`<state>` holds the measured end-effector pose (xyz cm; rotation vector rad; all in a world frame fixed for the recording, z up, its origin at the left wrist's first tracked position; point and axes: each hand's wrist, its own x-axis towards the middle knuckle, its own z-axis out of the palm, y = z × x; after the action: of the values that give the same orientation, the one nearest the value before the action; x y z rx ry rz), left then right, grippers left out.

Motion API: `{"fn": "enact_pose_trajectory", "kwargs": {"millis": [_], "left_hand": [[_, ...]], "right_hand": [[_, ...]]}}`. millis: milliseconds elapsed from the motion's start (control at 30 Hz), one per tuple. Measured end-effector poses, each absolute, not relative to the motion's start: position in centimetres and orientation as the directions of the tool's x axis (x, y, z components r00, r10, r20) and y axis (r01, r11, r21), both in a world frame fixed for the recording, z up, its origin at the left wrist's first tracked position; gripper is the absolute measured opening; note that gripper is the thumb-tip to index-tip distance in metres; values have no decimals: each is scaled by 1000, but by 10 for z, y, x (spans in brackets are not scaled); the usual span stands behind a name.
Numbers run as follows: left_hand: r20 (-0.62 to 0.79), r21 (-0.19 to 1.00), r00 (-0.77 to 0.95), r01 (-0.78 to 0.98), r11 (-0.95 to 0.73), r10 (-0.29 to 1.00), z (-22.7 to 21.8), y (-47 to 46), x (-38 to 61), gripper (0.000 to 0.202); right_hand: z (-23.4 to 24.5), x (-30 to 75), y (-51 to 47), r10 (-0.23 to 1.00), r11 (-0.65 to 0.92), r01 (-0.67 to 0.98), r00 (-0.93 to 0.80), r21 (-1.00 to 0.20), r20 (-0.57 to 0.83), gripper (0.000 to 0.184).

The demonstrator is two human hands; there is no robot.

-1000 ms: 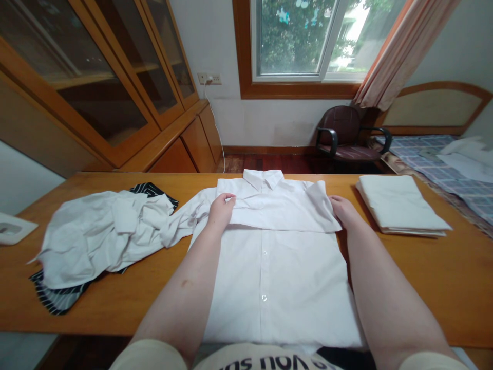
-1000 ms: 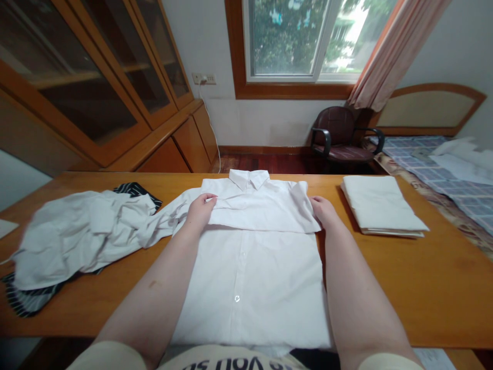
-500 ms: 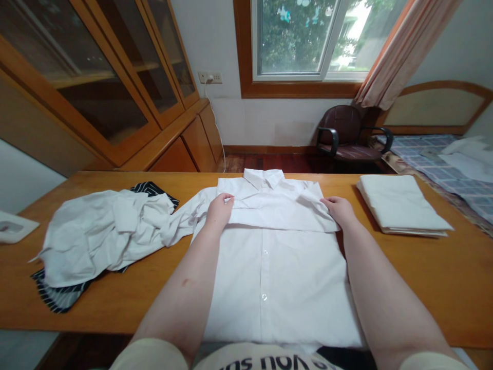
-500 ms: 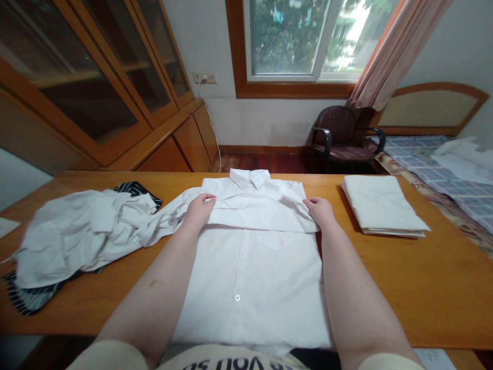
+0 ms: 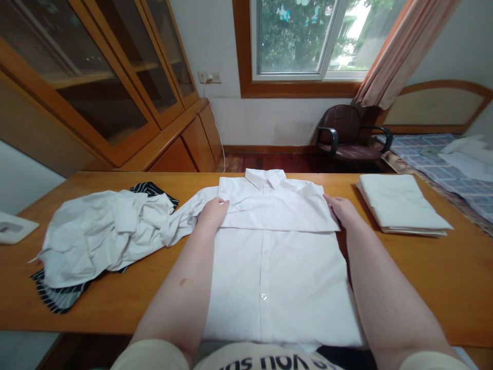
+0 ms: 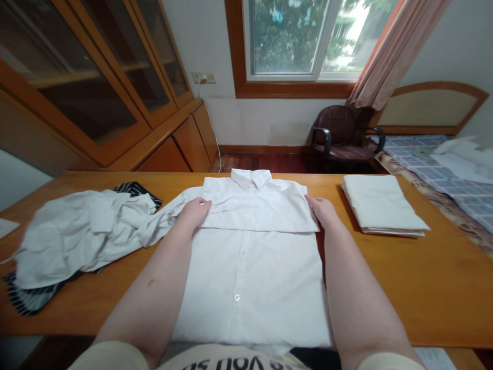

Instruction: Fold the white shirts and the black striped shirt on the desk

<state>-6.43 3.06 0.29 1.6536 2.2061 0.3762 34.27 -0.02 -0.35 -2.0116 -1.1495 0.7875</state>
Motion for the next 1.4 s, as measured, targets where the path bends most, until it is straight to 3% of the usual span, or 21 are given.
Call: {"fn": "enact_pose_trajectory", "kwargs": {"millis": [300,600,733,833,1000,1167,1300,1400], "left_hand": [[-37,379,-288,882,281,957,6,33,-72,34],[-98,393,-307,862,320,947,4,36,-81,21],[-122,400,-304,856,327,945,3,36,-79,24],[-107,410,-305,854,321,946,4,36,-81,24],[-75,391,-336,856,338,939,9,33,-87,21],[-170,345,-303,873,345,938,16,30,-86,24],[-203,363,-294,864,350,934,19,32,-90,30],[-226,369,-272,865,340,935,20,34,-97,34]], "right_hand": [[-10,343,2,871,-380,475,473,-794,-133,26],[0,336,-2,840,-417,270,479,-868,-255,18],[-5,341,-2,885,-405,374,388,-834,-256,25],[-10,343,0,892,-348,466,431,-813,-134,27],[-15,343,5,861,-296,461,508,-837,-24,29],[-12,343,4,858,-343,473,509,-812,-66,30],[-10,345,1,911,-371,481,354,-794,-211,34],[-12,346,2,921,-351,528,341,-773,-186,30]]}}
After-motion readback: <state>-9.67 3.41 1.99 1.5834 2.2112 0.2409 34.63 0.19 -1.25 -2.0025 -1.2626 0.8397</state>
